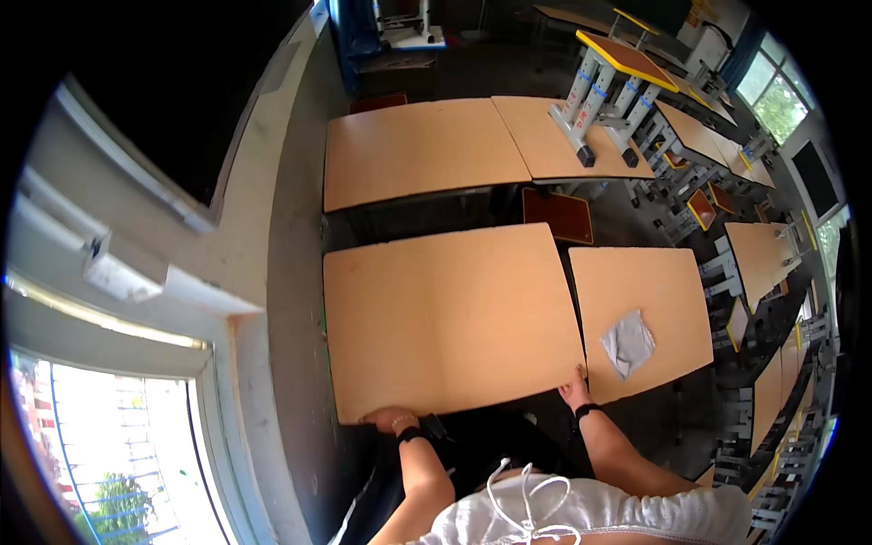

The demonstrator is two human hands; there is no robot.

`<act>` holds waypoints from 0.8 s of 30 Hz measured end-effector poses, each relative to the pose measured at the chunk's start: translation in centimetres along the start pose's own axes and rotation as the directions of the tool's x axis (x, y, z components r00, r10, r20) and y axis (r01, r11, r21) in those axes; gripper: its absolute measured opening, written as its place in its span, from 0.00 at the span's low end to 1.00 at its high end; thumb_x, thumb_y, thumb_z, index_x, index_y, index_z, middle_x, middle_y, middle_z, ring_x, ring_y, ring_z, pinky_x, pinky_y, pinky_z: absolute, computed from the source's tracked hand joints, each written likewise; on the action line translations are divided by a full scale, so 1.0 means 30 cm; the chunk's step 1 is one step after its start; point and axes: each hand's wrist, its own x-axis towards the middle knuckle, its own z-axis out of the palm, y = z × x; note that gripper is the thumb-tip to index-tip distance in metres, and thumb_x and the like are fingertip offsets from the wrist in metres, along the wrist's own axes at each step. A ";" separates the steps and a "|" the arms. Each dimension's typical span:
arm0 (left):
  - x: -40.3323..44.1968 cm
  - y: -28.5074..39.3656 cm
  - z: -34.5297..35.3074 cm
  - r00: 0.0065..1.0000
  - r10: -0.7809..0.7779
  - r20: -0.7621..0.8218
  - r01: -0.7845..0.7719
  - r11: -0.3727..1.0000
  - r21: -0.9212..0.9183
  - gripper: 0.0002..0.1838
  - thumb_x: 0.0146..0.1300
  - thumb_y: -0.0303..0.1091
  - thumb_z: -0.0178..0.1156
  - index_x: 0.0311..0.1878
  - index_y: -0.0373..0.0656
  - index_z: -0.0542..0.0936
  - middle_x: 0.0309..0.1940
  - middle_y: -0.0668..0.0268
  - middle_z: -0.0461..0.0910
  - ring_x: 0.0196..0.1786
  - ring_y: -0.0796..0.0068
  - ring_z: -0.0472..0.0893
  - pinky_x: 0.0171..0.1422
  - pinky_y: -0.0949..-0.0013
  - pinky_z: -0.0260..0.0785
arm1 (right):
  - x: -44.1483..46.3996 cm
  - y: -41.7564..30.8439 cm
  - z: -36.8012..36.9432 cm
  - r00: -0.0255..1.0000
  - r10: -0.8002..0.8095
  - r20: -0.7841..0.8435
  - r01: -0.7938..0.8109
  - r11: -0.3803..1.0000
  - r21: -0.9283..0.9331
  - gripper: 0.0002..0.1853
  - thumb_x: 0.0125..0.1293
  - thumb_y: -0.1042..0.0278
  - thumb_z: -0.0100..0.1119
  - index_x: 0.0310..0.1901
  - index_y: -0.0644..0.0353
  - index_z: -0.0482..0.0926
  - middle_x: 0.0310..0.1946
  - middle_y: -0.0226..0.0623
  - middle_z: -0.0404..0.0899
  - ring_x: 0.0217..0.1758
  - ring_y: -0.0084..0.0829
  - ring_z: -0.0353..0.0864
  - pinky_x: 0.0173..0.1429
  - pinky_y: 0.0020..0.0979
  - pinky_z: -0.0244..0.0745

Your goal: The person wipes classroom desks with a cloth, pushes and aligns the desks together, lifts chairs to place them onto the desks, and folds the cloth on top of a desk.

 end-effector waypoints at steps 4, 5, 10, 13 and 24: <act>-0.071 -0.069 -0.131 0.902 -0.306 0.306 0.352 0.109 -0.929 0.27 0.60 0.54 0.34 0.57 0.48 0.63 0.47 0.57 0.71 0.48 0.57 0.71 0.47 0.47 0.62 | 0.070 0.069 0.003 0.954 -0.137 -0.268 0.123 0.990 -0.067 0.29 0.56 0.37 0.43 0.51 0.52 0.67 0.49 0.32 0.69 0.49 0.27 0.68 0.49 0.30 0.65; -0.093 -0.054 -0.135 0.839 -0.307 0.450 0.417 -0.167 -0.893 0.27 0.60 0.56 0.33 0.52 0.45 0.66 0.43 0.54 0.72 0.45 0.55 0.73 0.45 0.49 0.66 | 0.077 0.081 0.037 0.918 -0.207 -0.339 0.193 0.978 -0.077 0.30 0.57 0.38 0.42 0.52 0.54 0.66 0.48 0.35 0.70 0.47 0.30 0.70 0.47 0.31 0.66; -0.125 -0.113 -0.238 0.523 -0.375 0.766 0.466 -0.626 -0.625 0.37 0.59 0.60 0.33 0.28 0.30 0.76 0.31 0.43 0.75 0.38 0.48 0.75 0.36 0.55 0.71 | 0.165 0.109 0.096 0.626 -0.435 -0.647 -0.036 0.813 -0.582 0.36 0.61 0.41 0.30 0.54 0.71 0.59 0.53 0.52 0.63 0.51 0.47 0.67 0.53 0.39 0.63; -0.026 -0.044 -0.144 0.408 -0.593 0.694 0.565 -0.433 -0.702 0.34 0.60 0.58 0.34 0.30 0.31 0.75 0.31 0.44 0.75 0.36 0.50 0.76 0.36 0.55 0.71 | 0.260 0.158 -0.017 0.564 -0.520 -0.642 -0.103 0.726 -0.679 0.38 0.60 0.41 0.27 0.53 0.74 0.59 0.52 0.57 0.62 0.52 0.52 0.65 0.55 0.41 0.61; -0.064 -0.085 -0.174 0.478 -0.288 0.830 0.333 -0.814 -0.475 0.38 0.59 0.59 0.32 0.38 0.24 0.73 0.36 0.40 0.73 0.42 0.47 0.74 0.46 0.61 0.68 | 0.066 0.100 0.181 0.503 -0.542 -0.673 -0.183 0.694 -0.696 0.28 0.61 0.51 0.37 0.39 0.76 0.71 0.40 0.55 0.73 0.40 0.47 0.75 0.42 0.38 0.73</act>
